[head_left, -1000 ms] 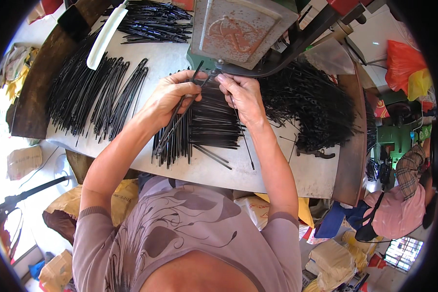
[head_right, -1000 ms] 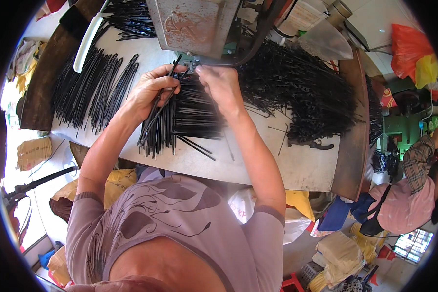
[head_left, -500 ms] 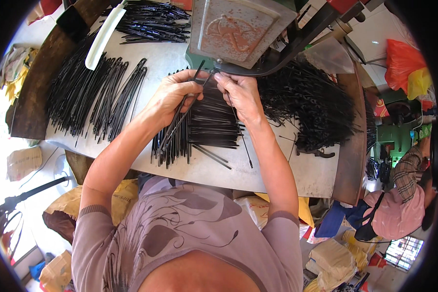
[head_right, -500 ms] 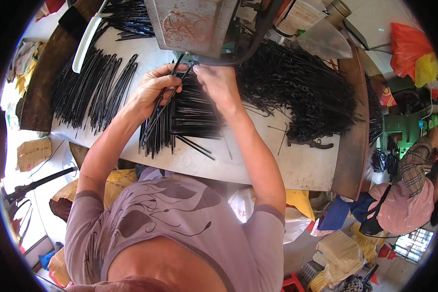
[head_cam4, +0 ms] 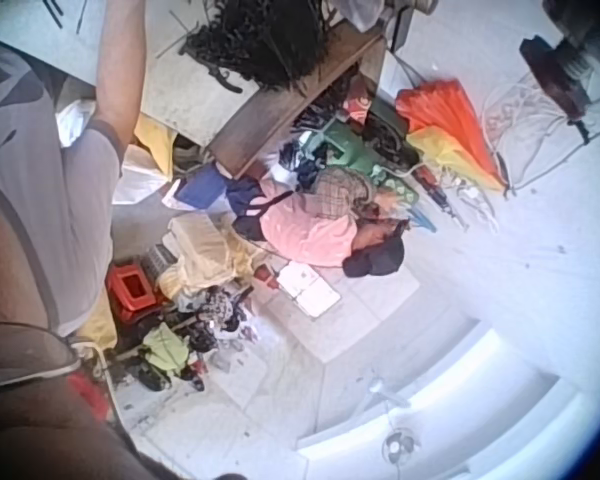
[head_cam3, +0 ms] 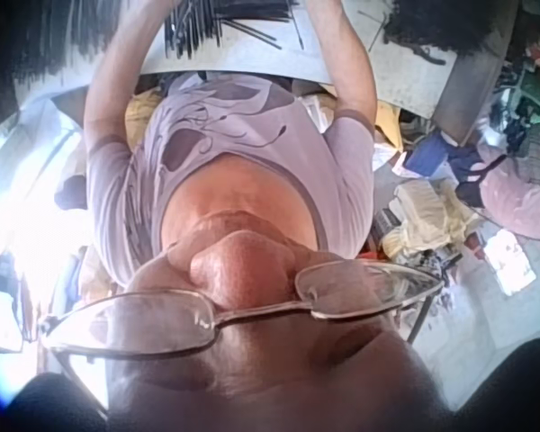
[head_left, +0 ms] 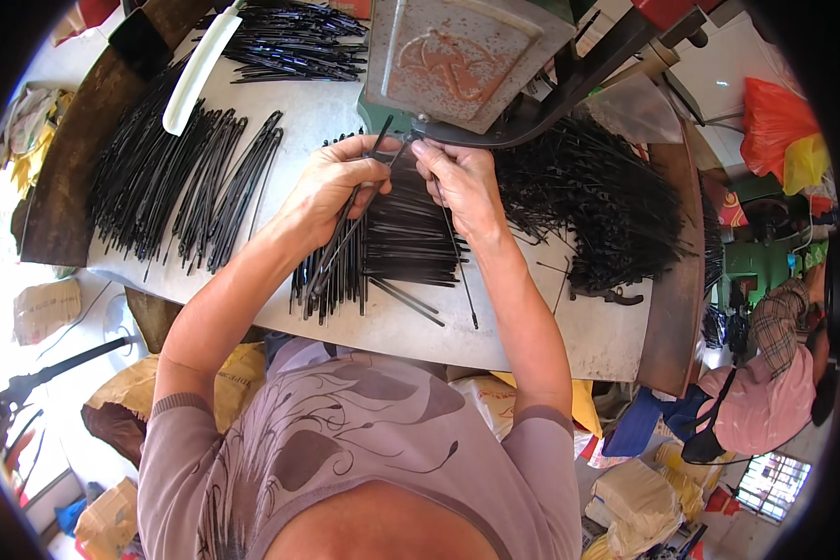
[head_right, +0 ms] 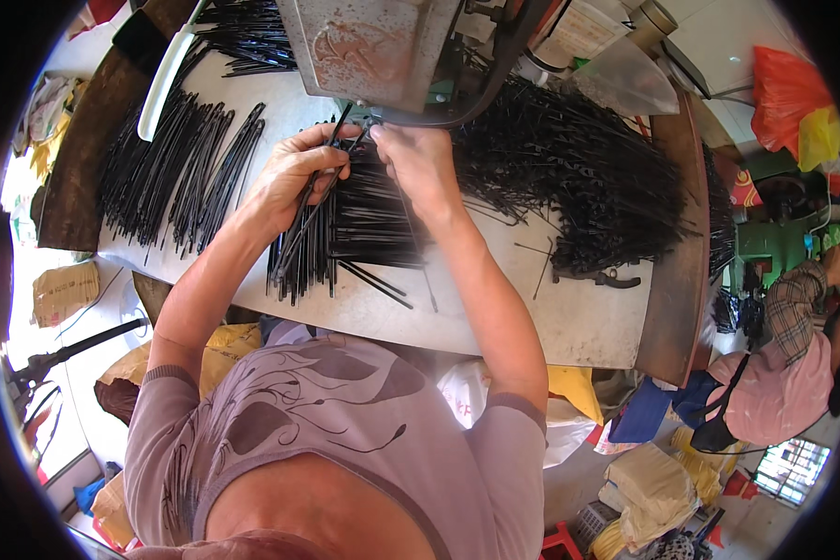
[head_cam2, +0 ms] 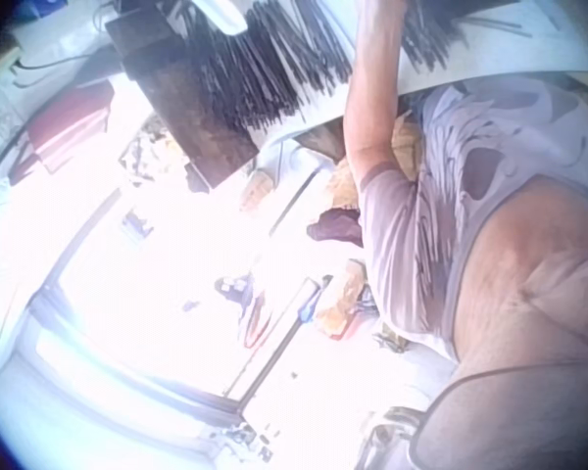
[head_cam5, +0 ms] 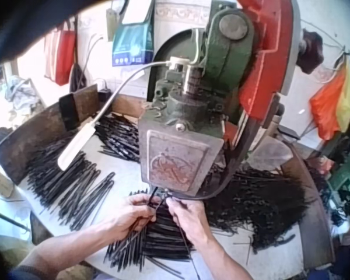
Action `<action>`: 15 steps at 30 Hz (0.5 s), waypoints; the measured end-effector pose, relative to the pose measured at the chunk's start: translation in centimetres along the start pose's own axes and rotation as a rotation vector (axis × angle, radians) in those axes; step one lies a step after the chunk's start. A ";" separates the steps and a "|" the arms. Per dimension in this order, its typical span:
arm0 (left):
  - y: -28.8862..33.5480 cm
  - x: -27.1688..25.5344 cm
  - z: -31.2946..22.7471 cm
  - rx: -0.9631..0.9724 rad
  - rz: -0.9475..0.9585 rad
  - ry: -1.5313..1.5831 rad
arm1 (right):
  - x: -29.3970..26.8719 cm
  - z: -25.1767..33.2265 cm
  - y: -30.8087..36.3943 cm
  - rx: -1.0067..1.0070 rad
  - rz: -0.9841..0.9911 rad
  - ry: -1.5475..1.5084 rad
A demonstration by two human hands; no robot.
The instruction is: The person attaches components onto umbrella ribs using a machine, gathers the processed ribs into a bundle, and places them into a sack on the floor.
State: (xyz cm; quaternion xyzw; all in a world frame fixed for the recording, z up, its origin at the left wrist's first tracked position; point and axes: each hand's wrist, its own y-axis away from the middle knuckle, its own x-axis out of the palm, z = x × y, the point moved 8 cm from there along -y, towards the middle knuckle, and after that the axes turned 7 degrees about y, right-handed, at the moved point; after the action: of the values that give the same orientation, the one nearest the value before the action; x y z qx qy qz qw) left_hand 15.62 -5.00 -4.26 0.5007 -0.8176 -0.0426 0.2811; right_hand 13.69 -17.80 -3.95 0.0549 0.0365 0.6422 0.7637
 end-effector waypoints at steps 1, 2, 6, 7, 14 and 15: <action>0.0 0.1 0.0 0.001 0.001 0.000 | 0.0 0.1 0.0 -0.001 0.000 0.000; 0.0 0.2 0.0 -0.003 0.013 0.015 | -0.1 0.1 0.1 0.000 -0.002 0.009; -0.2 0.1 0.2 0.004 0.026 0.060 | 0.0 0.2 0.2 0.010 -0.009 0.027; -0.2 0.0 0.3 0.003 0.025 0.060 | 0.0 0.2 0.2 0.011 -0.008 0.027; -0.2 -0.2 0.4 -0.005 0.019 0.027 | 0.1 -0.5 0.3 0.114 0.013 -0.035; -0.2 -0.3 0.3 -0.004 0.022 0.020 | 0.1 -0.7 0.3 0.134 0.031 -0.051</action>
State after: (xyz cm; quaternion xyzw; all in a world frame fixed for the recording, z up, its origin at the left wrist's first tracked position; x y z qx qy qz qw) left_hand 15.72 -4.87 -4.72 0.4914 -0.8201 -0.0359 0.2908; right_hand 13.28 -17.58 -4.60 0.1229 0.0594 0.6486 0.7488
